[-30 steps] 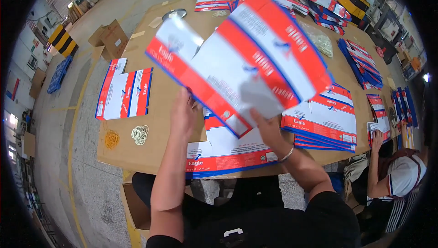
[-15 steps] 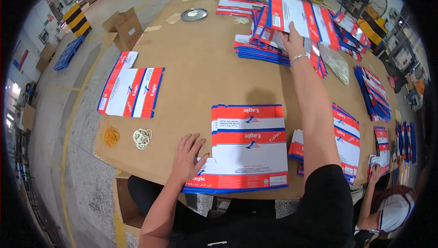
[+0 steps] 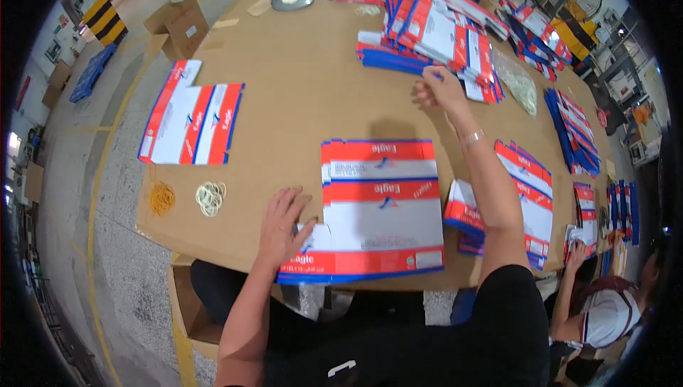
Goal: The recorder is folding and counting packages of yeast at a packaging station.
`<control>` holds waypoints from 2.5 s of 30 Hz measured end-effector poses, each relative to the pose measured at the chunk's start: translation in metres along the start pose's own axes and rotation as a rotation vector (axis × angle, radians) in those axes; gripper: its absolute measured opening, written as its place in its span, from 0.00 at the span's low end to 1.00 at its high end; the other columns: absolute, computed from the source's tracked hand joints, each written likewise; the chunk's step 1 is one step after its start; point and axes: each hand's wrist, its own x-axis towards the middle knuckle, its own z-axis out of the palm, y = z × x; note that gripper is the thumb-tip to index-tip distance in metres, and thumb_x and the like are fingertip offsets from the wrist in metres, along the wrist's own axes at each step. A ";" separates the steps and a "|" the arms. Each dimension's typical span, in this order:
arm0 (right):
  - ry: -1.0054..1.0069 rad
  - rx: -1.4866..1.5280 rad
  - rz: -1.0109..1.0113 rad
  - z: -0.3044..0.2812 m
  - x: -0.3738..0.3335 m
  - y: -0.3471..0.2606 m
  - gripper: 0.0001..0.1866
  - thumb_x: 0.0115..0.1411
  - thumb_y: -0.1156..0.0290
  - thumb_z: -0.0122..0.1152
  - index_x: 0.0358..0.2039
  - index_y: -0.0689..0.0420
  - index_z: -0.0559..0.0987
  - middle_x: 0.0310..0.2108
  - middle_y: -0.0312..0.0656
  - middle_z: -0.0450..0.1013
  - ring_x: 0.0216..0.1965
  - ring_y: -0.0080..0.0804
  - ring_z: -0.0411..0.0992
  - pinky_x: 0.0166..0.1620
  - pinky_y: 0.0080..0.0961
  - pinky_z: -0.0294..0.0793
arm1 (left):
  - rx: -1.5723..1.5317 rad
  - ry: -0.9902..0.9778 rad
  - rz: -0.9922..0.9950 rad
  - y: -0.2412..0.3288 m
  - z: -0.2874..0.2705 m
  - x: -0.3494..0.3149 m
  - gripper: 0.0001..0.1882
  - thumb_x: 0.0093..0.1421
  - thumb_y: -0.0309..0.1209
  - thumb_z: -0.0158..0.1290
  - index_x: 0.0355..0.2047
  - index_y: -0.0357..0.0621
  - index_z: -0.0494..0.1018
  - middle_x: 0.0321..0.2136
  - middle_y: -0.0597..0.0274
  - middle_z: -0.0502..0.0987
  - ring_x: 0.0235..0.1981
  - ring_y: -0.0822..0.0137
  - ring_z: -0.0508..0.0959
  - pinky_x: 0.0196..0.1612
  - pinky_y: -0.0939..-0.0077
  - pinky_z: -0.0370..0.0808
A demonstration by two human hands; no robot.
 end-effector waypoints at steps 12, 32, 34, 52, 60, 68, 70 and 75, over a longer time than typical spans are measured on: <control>0.191 -1.066 -0.437 -0.052 -0.315 0.076 0.37 0.49 0.64 0.73 0.60 0.50 0.70 0.64 0.52 0.58 0.64 0.58 0.57 0.61 0.47 0.62 | 0.037 -0.230 0.177 0.048 -0.042 -0.005 0.64 0.30 0.56 0.72 0.67 0.53 0.57 0.66 0.47 0.55 0.66 0.40 0.54 0.66 0.44 0.52; -0.378 -1.144 -0.081 -0.145 -0.266 0.086 0.53 0.41 0.41 0.73 0.68 0.32 0.59 0.68 0.54 0.53 0.70 0.57 0.48 0.64 0.64 0.52 | 0.198 -0.445 0.112 0.039 -0.051 -0.027 0.58 0.31 0.44 0.75 0.65 0.59 0.60 0.61 0.52 0.61 0.65 0.50 0.60 0.69 0.49 0.53; -0.339 -1.182 -0.090 -0.130 -0.270 0.072 0.54 0.41 0.42 0.74 0.68 0.32 0.58 0.68 0.54 0.52 0.70 0.57 0.48 0.65 0.62 0.51 | 0.184 -0.430 0.115 0.039 -0.050 -0.029 0.58 0.31 0.45 0.75 0.66 0.59 0.60 0.61 0.52 0.61 0.65 0.50 0.60 0.69 0.49 0.53; -0.314 -1.040 -0.706 -0.046 -0.305 0.037 0.26 0.52 0.55 0.68 0.51 0.47 0.77 0.52 0.47 0.71 0.52 0.48 0.70 0.53 0.42 0.69 | 0.069 -0.304 0.116 0.016 -0.031 -0.039 0.52 0.35 0.50 0.72 0.64 0.61 0.65 0.61 0.52 0.63 0.64 0.50 0.60 0.68 0.53 0.50; -0.755 -0.866 -0.540 0.043 -0.405 0.102 0.07 0.54 0.74 0.63 0.35 0.55 0.78 0.29 0.42 0.68 0.32 0.42 0.73 0.33 0.37 0.74 | 0.078 -0.256 0.158 0.005 -0.021 -0.042 0.51 0.37 0.55 0.70 0.64 0.63 0.65 0.62 0.53 0.63 0.65 0.50 0.60 0.70 0.49 0.46; -0.730 -0.823 -0.439 0.030 -0.415 0.109 0.07 0.51 0.75 0.60 0.31 0.57 0.74 0.29 0.46 0.69 0.34 0.46 0.73 0.35 0.39 0.76 | 0.101 -0.191 0.210 -0.006 -0.013 -0.042 0.46 0.45 0.55 0.65 0.64 0.58 0.64 0.62 0.51 0.63 0.63 0.50 0.61 0.68 0.54 0.50; -0.731 -1.010 -0.365 0.014 -0.417 0.114 0.08 0.49 0.76 0.60 0.31 0.57 0.74 0.29 0.46 0.69 0.34 0.46 0.74 0.35 0.40 0.76 | 0.090 -0.174 0.206 -0.007 -0.010 -0.042 0.46 0.45 0.56 0.65 0.64 0.59 0.65 0.61 0.52 0.63 0.63 0.50 0.61 0.68 0.53 0.50; -0.771 -1.279 -0.358 0.005 -0.425 0.097 0.15 0.45 0.80 0.59 0.36 0.57 0.76 0.32 0.48 0.74 0.37 0.48 0.76 0.39 0.41 0.77 | 0.057 -0.199 0.180 -0.009 -0.015 -0.045 0.48 0.43 0.62 0.64 0.63 0.61 0.66 0.62 0.52 0.63 0.65 0.51 0.61 0.68 0.47 0.44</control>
